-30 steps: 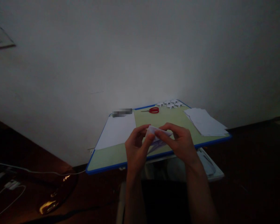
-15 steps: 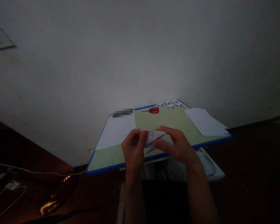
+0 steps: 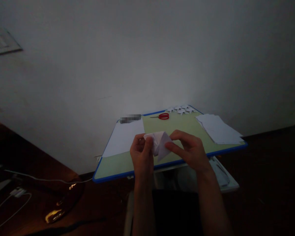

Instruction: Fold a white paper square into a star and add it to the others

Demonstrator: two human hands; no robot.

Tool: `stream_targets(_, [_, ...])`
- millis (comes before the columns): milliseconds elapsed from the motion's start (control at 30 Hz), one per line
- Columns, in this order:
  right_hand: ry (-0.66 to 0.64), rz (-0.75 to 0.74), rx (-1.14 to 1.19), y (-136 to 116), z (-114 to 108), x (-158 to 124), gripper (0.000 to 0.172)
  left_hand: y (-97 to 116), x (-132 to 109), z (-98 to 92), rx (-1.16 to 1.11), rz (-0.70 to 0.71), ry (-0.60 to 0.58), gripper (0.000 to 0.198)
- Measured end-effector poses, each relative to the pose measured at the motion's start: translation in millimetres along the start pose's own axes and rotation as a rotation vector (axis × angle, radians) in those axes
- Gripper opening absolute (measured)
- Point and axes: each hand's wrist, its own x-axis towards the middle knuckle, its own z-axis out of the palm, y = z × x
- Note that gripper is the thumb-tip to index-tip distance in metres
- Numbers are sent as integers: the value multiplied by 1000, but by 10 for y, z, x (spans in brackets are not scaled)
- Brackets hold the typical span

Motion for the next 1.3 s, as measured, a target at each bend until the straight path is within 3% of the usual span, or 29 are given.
stream_targets(167, [62, 39, -13, -30, 2, 14, 11, 19, -14, -81, 54, -26, -183, 49])
stream_targets(400, [277, 118, 58, -60, 57, 45, 33, 13, -47, -105, 105, -54, -285, 31])
stream_targets(600, [284, 104, 56, -48, 94, 56, 32, 81, -68, -73, 139, -87, -367, 35])
stream_targets(733, [244, 85, 41, -26, 91, 53, 27, 87, -80, -49, 198, -122, -341, 35])
stream_targets(833, [140, 35, 26, -52, 43, 46, 23, 61, -77, -42, 228, -100, -274, 33])
stream_targets(933, [-11, -33, -15, -78, -47, 21, 27, 21, -56, -57, 226, -60, -222, 36])
stream_targets(1067, [-119, -37, 10, -57, -171, -29, 32, -32, -29, -89, 178, -41, -187, 40])
stream_targets(1300, [-266, -93, 99, -34, -306, -65, 40, -10, -42, -77, 55, -153, -156, 38])
